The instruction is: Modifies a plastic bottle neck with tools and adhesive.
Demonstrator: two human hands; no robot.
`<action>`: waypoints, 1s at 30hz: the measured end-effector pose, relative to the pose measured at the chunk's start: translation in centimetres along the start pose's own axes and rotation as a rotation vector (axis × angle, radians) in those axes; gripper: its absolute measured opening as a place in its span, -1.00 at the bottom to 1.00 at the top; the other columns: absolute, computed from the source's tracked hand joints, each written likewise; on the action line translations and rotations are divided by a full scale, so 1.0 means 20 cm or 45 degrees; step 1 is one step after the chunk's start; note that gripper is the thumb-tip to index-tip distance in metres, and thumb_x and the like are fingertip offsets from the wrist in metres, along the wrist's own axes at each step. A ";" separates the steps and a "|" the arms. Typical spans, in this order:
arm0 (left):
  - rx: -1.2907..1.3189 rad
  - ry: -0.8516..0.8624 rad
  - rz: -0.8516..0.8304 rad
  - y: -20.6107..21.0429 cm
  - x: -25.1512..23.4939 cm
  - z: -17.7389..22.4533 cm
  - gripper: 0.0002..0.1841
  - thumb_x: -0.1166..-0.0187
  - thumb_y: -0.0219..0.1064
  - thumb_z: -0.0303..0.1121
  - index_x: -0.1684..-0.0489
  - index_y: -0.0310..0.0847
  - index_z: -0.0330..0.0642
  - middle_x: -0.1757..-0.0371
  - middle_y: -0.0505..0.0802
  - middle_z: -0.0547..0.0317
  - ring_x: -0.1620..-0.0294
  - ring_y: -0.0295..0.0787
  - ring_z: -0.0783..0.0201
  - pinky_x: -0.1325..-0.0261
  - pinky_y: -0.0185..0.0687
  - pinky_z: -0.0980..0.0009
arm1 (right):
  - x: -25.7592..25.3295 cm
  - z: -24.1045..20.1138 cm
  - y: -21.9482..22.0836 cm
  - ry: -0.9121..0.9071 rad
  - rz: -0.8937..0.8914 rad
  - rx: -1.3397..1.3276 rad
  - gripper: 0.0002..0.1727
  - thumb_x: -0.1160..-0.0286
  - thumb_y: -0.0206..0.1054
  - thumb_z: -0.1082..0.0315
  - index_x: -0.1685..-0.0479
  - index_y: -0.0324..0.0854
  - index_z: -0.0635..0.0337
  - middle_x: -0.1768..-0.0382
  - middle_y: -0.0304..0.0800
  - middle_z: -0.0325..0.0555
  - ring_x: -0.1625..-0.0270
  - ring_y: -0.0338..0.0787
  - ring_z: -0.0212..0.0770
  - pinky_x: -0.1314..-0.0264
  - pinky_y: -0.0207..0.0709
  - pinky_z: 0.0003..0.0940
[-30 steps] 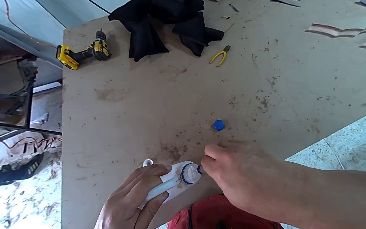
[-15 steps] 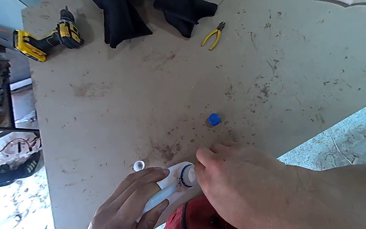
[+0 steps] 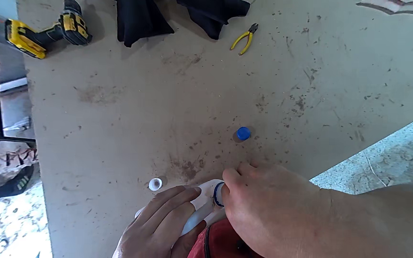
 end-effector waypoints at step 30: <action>-0.083 -0.002 0.142 -0.01 -0.01 0.01 -0.68 -0.75 0.25 -0.04 0.17 0.74 -0.09 -0.11 0.90 0.18 -0.32 0.80 0.23 -0.33 0.76 0.27 | -0.04 0.03 0.06 -0.040 0.030 0.168 -0.94 -0.47 0.38 0.32 0.29 0.75 0.01 0.28 0.62 -0.18 0.30 0.71 -0.19 0.38 0.63 -0.32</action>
Point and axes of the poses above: each hand's wrist, its own x-axis away from the middle knuckle, its own y-axis out of the palm, z = x × y, the point moved 8 cm from there along -x, towards the middle knuckle
